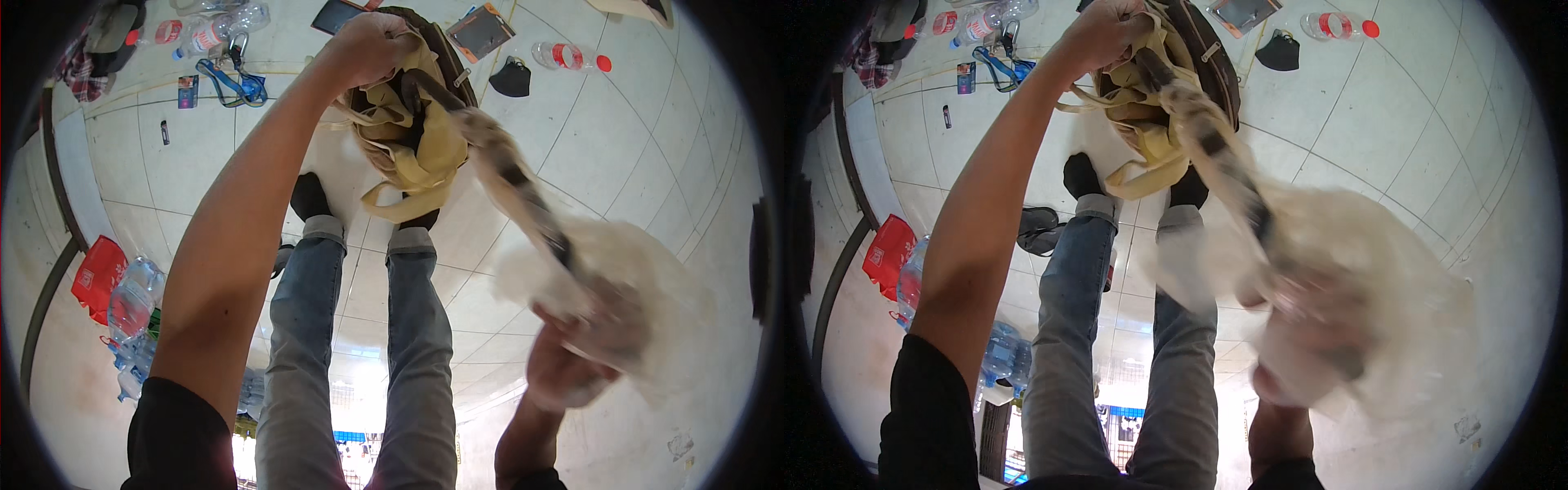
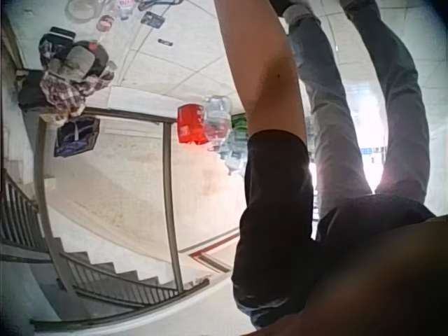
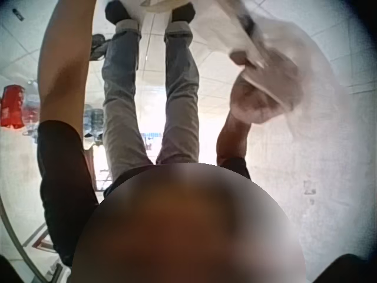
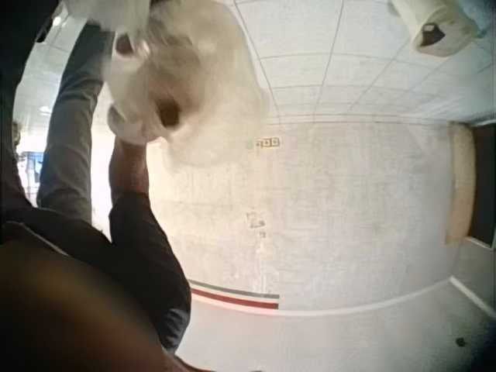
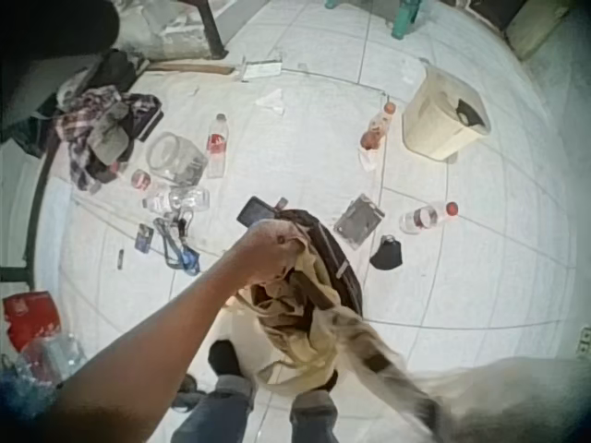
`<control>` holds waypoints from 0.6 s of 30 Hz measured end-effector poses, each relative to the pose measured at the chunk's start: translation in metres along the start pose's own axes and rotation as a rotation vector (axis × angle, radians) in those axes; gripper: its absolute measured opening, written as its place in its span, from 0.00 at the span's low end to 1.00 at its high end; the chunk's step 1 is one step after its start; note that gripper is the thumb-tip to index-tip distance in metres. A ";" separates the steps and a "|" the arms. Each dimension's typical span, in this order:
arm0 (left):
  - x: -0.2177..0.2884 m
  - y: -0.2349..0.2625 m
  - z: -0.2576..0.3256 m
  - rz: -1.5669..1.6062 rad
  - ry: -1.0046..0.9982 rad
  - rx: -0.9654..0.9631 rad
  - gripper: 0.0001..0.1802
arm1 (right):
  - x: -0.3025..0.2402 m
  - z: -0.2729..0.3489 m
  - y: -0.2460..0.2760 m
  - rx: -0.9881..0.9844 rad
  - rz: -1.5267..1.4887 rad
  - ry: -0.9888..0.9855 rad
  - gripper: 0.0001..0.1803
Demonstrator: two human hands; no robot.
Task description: The recorder uses a crowbar, hammer, and putty knife to scrape and repair a damaged section of a wall near a doorway.
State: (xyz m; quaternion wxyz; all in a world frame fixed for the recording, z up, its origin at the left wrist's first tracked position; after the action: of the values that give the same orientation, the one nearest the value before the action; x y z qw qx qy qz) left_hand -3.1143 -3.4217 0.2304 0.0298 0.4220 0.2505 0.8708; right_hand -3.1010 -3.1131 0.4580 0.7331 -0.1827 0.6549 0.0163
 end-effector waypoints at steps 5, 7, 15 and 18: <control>-0.005 -0.009 0.006 0.103 0.190 -0.055 0.15 | -0.056 -0.022 0.012 0.207 0.096 0.121 0.21; -0.006 -0.011 -0.001 0.141 0.125 -0.053 0.16 | -0.069 -0.028 0.012 0.001 0.121 0.077 0.21; -0.031 0.009 0.004 -0.398 0.031 0.362 0.17 | -0.050 0.025 0.095 0.097 0.497 0.069 0.19; -0.067 0.009 0.022 -0.275 0.271 0.332 0.17 | -0.005 0.068 0.137 0.161 0.622 -0.121 0.14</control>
State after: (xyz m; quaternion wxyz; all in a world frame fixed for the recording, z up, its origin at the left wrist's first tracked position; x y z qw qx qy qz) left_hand -3.0529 -3.4376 0.1977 0.0445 0.2624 0.4467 0.8542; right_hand -3.0725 -2.9641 0.4346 0.7428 0.0858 0.6337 0.1985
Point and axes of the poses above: each hand's wrist, its own z-axis away from the middle knuckle, its own y-axis out of the back of the hand, x = y × z, the point moved 7 cm from there along -z, towards the middle knuckle, and after that the axes turned 12 degrees about y, right-handed, at the moved point
